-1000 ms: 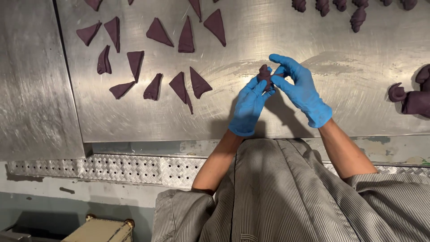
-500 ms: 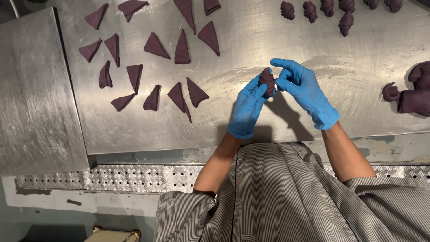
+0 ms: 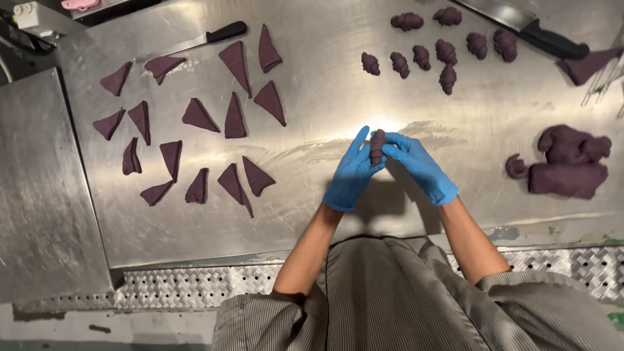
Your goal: Rolling and shaping triangular pieces of purple dough on a stainless steel table.
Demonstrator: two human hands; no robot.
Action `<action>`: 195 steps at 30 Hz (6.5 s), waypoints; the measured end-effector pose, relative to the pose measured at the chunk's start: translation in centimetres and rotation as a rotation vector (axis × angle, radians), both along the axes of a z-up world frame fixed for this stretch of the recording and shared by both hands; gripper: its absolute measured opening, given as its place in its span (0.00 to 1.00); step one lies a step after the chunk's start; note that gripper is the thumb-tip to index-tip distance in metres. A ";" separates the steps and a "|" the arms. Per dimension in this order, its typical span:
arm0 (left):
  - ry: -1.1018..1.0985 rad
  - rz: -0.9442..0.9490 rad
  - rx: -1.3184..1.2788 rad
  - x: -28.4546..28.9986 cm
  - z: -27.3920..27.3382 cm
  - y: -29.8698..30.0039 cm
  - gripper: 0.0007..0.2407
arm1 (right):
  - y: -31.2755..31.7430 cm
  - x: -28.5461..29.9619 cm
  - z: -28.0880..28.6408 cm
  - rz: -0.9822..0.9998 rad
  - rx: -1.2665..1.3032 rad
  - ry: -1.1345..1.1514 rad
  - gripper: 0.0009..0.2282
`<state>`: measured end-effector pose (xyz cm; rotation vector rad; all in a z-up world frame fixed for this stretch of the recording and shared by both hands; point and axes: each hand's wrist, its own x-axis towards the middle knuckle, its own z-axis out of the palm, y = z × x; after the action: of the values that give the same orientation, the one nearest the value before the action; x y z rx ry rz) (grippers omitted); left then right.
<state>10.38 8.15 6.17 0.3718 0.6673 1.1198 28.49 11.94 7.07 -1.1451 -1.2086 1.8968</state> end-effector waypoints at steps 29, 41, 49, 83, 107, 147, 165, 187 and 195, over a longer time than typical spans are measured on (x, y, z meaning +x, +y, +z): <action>2.264 0.093 0.101 -22.0 -11.5 18.0 0.13 | 7.5 6.6 -6.8 -0.211 0.826 -1.098 0.20; 2.037 0.139 0.460 -22.3 -7.1 13.9 0.11 | 2.3 4.7 -4.6 -0.218 0.814 -0.956 0.13; 1.678 0.315 0.593 -23.0 -5.6 5.1 0.10 | -3.4 1.9 -4.2 -0.233 0.736 -0.893 0.12; 0.628 0.247 0.065 -7.8 -13.7 -18.5 0.15 | -14.6 -12.5 -4.9 0.020 -0.139 0.033 0.17; 1.389 -0.435 -0.036 -12.5 -12.1 -20.2 0.17 | -11.6 -13.8 -12.2 0.038 -0.268 -0.025 0.12; 1.922 -0.496 0.616 -7.4 -12.0 -20.6 0.38 | 4.0 -21.3 -12.4 0.007 -0.105 0.086 0.11; 1.778 -0.073 0.779 -16.2 -11.8 -18.9 0.19 | -8.3 -9.9 -7.3 0.750 1.145 -0.577 0.23; 1.865 -0.529 1.137 -17.3 -11.5 -14.8 0.07 | -9.4 -9.2 -10.0 0.720 1.459 -0.644 0.07; 1.790 -0.315 0.986 -15.9 -13.0 -14.2 0.08 | -9.5 -10.1 -11.0 0.702 1.233 -0.667 0.11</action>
<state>-5.54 -6.04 -6.82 2.3715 1.4315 0.4598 18.41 2.49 -3.95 -0.6180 -2.8170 0.6533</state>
